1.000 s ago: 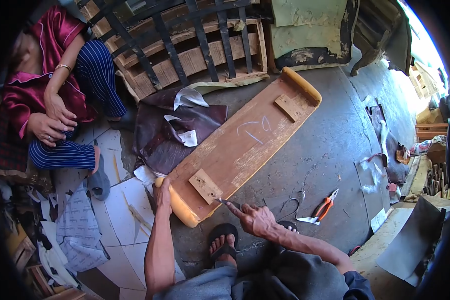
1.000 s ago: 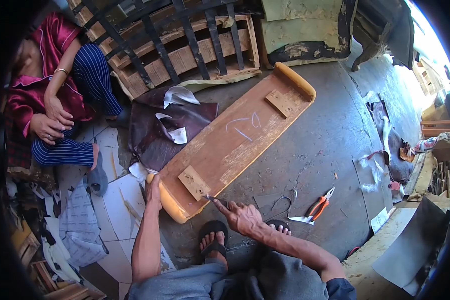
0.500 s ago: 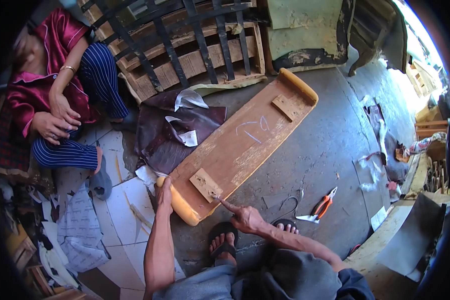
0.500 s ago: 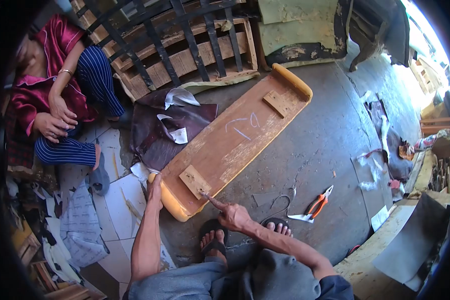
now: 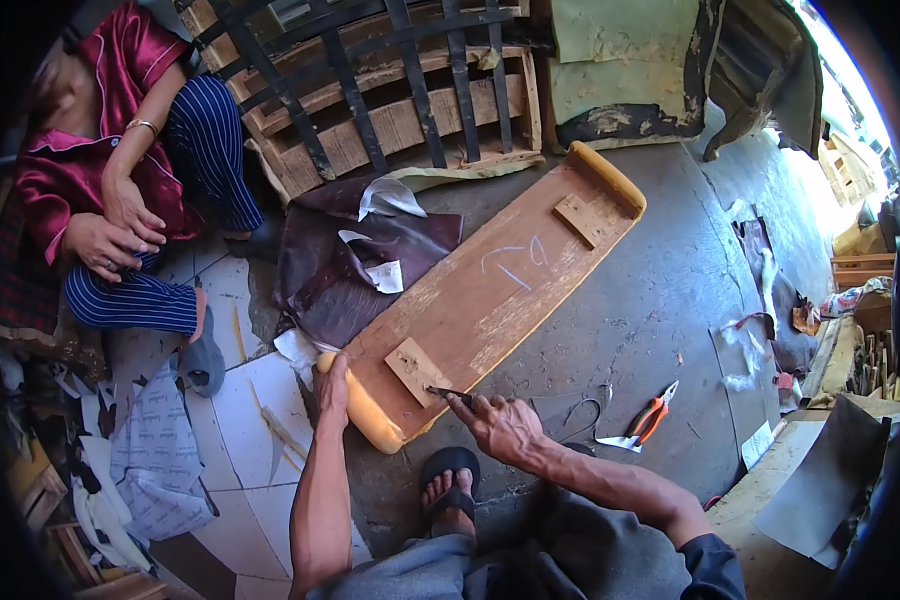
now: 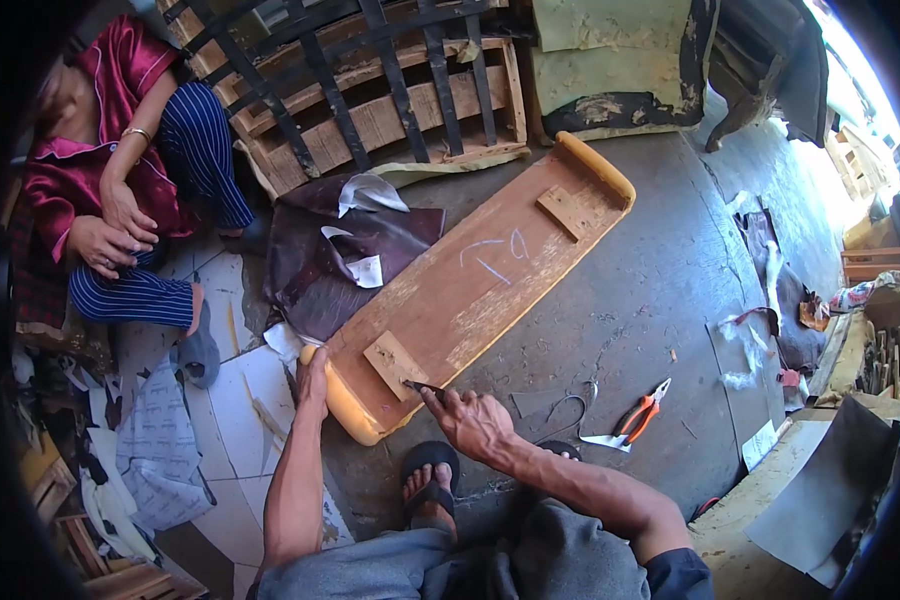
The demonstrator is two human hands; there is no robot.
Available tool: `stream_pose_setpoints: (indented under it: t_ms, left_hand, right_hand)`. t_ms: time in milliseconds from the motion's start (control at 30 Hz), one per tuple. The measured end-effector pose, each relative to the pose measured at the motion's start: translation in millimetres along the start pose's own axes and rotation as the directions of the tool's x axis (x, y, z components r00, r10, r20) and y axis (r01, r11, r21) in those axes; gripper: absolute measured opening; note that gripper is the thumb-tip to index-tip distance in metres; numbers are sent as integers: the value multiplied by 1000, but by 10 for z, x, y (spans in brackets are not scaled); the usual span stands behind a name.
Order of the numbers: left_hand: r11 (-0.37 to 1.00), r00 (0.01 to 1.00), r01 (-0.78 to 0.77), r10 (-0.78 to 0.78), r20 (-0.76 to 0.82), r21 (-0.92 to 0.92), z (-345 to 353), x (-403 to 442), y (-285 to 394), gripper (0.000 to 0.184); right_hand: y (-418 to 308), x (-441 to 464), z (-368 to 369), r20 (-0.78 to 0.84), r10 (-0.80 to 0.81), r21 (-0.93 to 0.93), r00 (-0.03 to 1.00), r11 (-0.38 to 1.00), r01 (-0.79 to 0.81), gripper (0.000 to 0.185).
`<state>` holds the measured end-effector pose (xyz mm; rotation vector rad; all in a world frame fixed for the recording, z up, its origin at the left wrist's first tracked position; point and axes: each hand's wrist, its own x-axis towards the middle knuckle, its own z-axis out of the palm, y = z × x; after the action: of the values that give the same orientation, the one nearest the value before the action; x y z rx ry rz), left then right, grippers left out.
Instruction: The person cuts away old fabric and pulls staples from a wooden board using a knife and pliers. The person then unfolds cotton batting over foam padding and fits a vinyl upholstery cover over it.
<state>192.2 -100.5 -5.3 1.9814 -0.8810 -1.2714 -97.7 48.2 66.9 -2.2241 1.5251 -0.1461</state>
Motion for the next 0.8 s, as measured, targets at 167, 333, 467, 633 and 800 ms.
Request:
stream_pose_setpoints:
  t_ms: [167,333,467,633,800]
  left_hand:
    - [999,999,-33,34,-25,37,29,-43,48,76]
    - [998,1000,-24,25,-13,49,13,76,-83,75]
    - [999,999,-34,35,-25,30,54,47,-58,74]
    - [991,997,3,8,-83,133,79,-123,81,72]
    - [991,997,-12,22,-76,132,23,-120,35,74]
  right_hand:
    - [29,27,-34,64,-16,-103,998,994,23,58]
    - [14,54,-27,71,-45,-140,996,989,55,59]
    - [-238,54,188,61,11,-318,998,948,9,59]
    - [-112,28,311,64,75,85,995,993,-81,73]
    - [29,46,335,68,148,102,987,983,-154,74]
